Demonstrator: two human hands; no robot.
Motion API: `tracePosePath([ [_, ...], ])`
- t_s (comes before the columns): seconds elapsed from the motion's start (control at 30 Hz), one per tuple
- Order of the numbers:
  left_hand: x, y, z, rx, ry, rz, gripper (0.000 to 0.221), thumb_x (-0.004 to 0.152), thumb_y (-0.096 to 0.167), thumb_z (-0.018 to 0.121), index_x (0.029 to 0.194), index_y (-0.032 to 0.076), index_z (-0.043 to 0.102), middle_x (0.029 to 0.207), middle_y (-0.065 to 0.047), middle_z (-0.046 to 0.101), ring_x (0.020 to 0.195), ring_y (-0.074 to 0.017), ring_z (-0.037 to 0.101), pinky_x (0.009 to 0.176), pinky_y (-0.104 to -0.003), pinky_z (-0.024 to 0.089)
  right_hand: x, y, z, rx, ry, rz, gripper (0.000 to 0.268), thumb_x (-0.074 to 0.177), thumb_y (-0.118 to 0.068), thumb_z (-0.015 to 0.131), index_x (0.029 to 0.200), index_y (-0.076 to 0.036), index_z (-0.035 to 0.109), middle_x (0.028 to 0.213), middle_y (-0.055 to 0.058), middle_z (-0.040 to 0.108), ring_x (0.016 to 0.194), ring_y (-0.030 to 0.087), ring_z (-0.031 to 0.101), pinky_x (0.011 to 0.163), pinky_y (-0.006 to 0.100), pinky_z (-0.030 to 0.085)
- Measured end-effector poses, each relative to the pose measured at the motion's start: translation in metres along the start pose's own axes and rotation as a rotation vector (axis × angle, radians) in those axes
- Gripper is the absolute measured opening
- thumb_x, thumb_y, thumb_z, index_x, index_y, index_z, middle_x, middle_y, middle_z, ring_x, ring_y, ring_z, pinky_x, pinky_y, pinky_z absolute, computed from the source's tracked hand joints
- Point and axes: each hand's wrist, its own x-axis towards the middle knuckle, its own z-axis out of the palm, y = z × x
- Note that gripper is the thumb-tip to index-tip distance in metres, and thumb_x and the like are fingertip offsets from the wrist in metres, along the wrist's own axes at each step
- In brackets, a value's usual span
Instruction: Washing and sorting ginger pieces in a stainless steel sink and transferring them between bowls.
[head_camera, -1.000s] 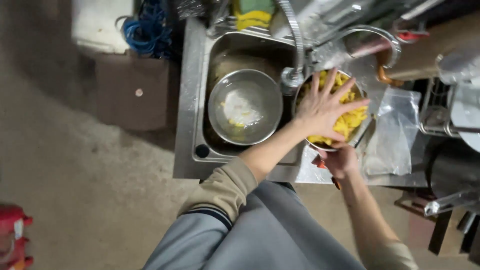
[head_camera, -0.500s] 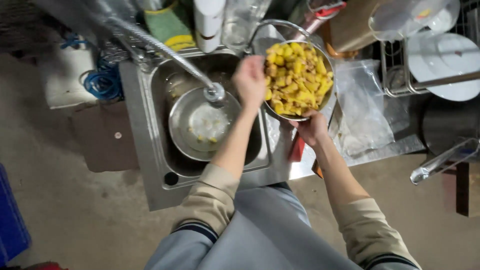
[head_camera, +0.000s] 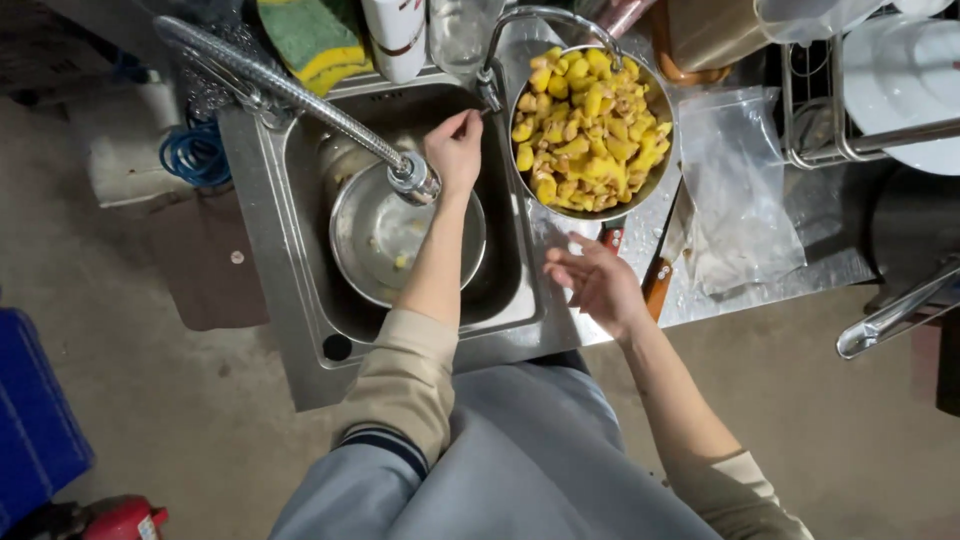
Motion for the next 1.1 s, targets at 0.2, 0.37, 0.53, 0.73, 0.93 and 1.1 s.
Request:
tracePosePath([
  [0.2,-0.048,0.007,-0.078,-0.204,-0.249,-0.182,0.032,0.094,0.026,0.074,0.115,0.002,0.075,0.108,-0.024,0.075,0.105,-0.0332,0.072,0.091,-0.040,0.061,-0.002,0.019,0.032,-0.161,0.005,-0.082,0.046,0.097,-0.006,0.059,0.139,0.011,0.052,0.116,0.037,0.067,0.101,0.041,0.074,0.090,0.045,0.063],
  [0.37,-0.049,-0.089,-0.171,0.293,-0.245,-0.053,0.016,0.091,0.022,0.069,0.101,0.016,0.081,0.091,-0.014,0.077,0.092,-0.0374,0.074,0.080,-0.046,0.058,0.003,0.039,0.064,-0.340,-0.058,-0.255,0.029,0.094,0.002,0.066,0.119,0.017,0.064,0.100,0.035,0.071,0.086,0.037,0.076,0.077,0.044,0.065],
  [0.53,-0.019,-0.105,-0.213,0.564,-0.409,-0.283,0.020,0.091,0.026,0.059,0.086,0.020,0.077,0.088,-0.004,0.076,0.094,-0.0316,0.074,0.083,-0.043,0.056,0.054,0.093,0.070,-0.605,-0.090,-0.364,0.022,0.098,-0.003,0.067,0.118,0.007,0.068,0.096,0.026,0.073,0.079,0.032,0.076,0.072,0.042,0.063],
  [0.73,-0.026,-0.087,-0.203,0.834,-0.649,-0.306,0.035,0.087,0.028,0.050,0.090,0.013,0.082,0.096,-0.007,0.079,0.101,-0.0267,0.076,0.086,-0.042,0.059,0.153,0.146,0.108,-1.442,-0.118,-0.505,0.022,0.092,-0.013,0.067,0.110,-0.019,0.079,0.091,0.006,0.078,0.086,0.028,0.076,0.074,0.039,0.060],
  [0.93,-0.046,-0.128,-0.190,1.091,-0.851,0.190,0.016,0.091,0.005,0.062,0.092,0.006,0.078,0.094,-0.017,0.075,0.092,-0.0330,0.076,0.074,-0.044,0.064,0.219,0.201,0.136,-2.013,-0.121,-0.325,0.026,0.100,-0.022,0.053,0.112,-0.020,0.076,0.096,0.012,0.078,0.094,0.035,0.077,0.079,0.049,0.062],
  [1.1,-0.030,-0.107,-0.192,0.878,-0.805,-0.082,0.018,0.094,0.003,0.057,0.096,0.002,0.074,0.095,-0.019,0.074,0.098,-0.0361,0.075,0.079,-0.048,0.064,0.194,0.149,0.161,-1.854,-0.180,-0.059,0.035,0.103,-0.023,0.044,0.117,-0.010,0.074,0.110,0.019,0.076,0.108,0.039,0.073,0.090,0.054,0.059],
])
